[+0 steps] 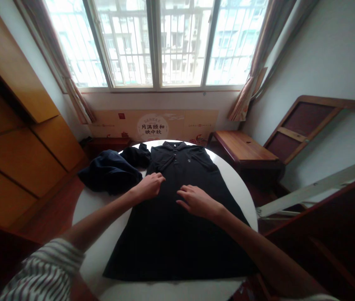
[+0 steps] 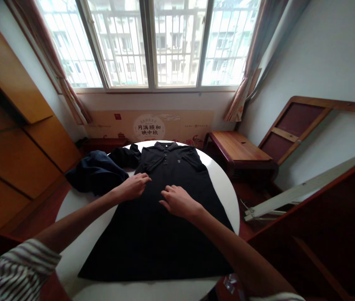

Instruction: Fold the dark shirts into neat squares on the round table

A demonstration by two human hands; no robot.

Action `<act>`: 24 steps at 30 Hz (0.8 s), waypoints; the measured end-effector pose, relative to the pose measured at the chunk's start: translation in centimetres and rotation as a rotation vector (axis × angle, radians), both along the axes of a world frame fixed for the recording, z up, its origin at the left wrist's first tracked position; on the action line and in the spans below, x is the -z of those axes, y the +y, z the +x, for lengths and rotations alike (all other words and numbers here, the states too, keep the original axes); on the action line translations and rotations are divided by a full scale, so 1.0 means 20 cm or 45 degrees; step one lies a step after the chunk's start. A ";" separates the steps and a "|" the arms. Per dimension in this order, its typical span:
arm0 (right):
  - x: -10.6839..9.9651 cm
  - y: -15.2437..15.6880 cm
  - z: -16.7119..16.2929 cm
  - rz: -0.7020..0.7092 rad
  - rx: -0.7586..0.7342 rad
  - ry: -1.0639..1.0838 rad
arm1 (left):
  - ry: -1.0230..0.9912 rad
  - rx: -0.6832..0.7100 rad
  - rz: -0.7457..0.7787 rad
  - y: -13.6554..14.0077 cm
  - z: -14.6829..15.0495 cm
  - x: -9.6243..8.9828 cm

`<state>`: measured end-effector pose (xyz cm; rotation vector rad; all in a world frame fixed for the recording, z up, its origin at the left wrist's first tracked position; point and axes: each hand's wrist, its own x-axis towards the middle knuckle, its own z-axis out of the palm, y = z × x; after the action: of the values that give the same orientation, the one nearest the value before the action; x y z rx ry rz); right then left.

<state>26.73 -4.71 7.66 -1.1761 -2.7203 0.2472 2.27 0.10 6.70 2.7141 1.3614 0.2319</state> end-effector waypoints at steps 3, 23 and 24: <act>0.14 0.16 -0.23 0.017 -0.042 -0.051 | 0.189 -0.142 0.105 0.31 0.05 0.08; 0.39 0.17 -0.34 -0.060 0.013 0.073 | 0.088 -0.853 0.393 0.59 -0.28 -0.06; 0.39 0.17 -0.35 -0.060 0.016 0.073 | 0.148 -0.602 0.395 0.59 -0.24 -0.04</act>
<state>19.83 -1.28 -0.22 -1.1793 -2.6706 0.3399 -2.47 11.83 7.54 2.6174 2.1557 0.3488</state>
